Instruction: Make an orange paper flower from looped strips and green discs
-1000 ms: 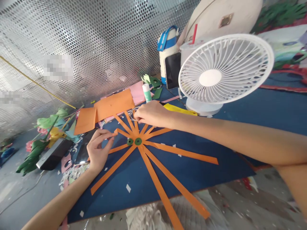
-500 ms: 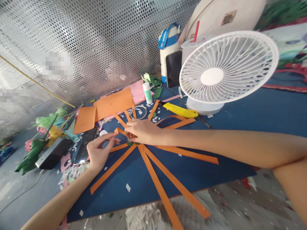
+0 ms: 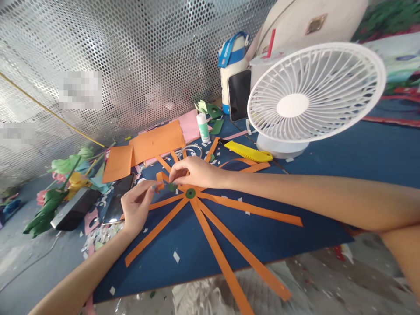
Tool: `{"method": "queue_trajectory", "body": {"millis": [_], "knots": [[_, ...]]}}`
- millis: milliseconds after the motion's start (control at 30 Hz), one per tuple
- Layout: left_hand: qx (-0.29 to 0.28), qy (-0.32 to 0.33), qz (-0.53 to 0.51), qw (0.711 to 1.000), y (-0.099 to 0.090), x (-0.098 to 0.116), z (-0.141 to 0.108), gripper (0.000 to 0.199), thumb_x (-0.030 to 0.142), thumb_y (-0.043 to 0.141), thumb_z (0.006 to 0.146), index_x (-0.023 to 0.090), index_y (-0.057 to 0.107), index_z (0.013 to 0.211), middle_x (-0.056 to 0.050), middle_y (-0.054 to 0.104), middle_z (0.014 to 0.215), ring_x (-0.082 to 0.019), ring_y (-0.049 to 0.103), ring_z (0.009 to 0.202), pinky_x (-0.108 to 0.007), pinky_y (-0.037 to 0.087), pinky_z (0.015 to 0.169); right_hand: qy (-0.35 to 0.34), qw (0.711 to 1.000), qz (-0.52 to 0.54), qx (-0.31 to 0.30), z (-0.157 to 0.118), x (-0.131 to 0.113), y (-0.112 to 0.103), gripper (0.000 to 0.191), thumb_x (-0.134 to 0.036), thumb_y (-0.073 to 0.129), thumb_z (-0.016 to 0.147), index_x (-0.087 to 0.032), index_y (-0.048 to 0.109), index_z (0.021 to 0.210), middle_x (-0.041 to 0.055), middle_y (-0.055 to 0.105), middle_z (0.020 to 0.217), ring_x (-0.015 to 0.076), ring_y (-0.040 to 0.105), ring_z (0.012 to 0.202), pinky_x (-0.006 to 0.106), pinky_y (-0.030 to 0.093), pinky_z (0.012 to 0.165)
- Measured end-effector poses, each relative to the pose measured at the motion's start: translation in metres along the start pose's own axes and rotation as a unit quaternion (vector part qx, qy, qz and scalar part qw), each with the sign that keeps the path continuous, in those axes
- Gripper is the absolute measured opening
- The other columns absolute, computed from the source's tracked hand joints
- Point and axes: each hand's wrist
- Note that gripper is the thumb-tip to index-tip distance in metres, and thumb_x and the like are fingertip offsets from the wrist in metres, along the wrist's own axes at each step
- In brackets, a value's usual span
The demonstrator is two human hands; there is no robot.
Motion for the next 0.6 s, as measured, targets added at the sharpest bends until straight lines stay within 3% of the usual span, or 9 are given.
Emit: {"method": "queue_trajectory", "body": {"millis": [167,367,467,600], "knots": [[0.032,-0.067,-0.063,0.995,0.004,-0.004,0.000,0.012,0.024,0.070,0.084,0.021,0.078,0.091,-0.004,0.076,0.085,-0.017,0.071,0.076,-0.027,0.058,0.073,0.032,0.999,0.029,0.001,0.000,0.003,0.004,0.024,-0.020,0.067,0.082,-0.014,0.071,0.104,0.0072,0.075,0.092,0.0166,0.071,0.085,0.027,0.053,0.072],[0.059,-0.187,-0.148,0.969,0.006,0.004,0.002,0.047,0.026,0.079,0.074,0.018,0.067,0.119,-0.001,0.075,0.075,-0.016,0.071,0.070,-0.027,0.059,0.074,0.063,0.994,0.089,0.019,-0.002,0.001,0.007,0.011,-0.022,0.070,0.079,-0.014,0.070,0.087,0.0054,0.075,0.086,0.0154,0.070,0.078,0.029,0.055,0.075],[0.070,-0.203,-0.191,0.958,0.006,0.006,0.003,0.059,0.023,0.082,0.071,0.019,0.059,0.124,0.000,0.074,0.076,-0.015,0.072,0.069,-0.027,0.059,0.073,0.071,0.991,0.109,0.024,-0.002,0.003,0.010,0.012,-0.022,0.072,0.076,-0.015,0.067,0.085,0.0044,0.074,0.084,0.0150,0.070,0.077,0.029,0.055,0.075],[0.063,-0.191,-0.205,0.958,0.005,0.006,0.003,0.055,0.022,0.082,0.070,0.020,0.057,0.119,0.002,0.071,0.074,-0.015,0.071,0.071,-0.027,0.058,0.075,0.087,0.987,0.136,0.023,-0.001,0.008,0.015,0.015,-0.026,0.072,0.077,-0.015,0.063,0.083,0.0035,0.071,0.077,0.0144,0.068,0.070,0.028,0.055,0.066]]}}
Point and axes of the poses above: each hand's wrist, its own z-axis towards the middle knuckle, its own y-axis out of the palm, x = y × z
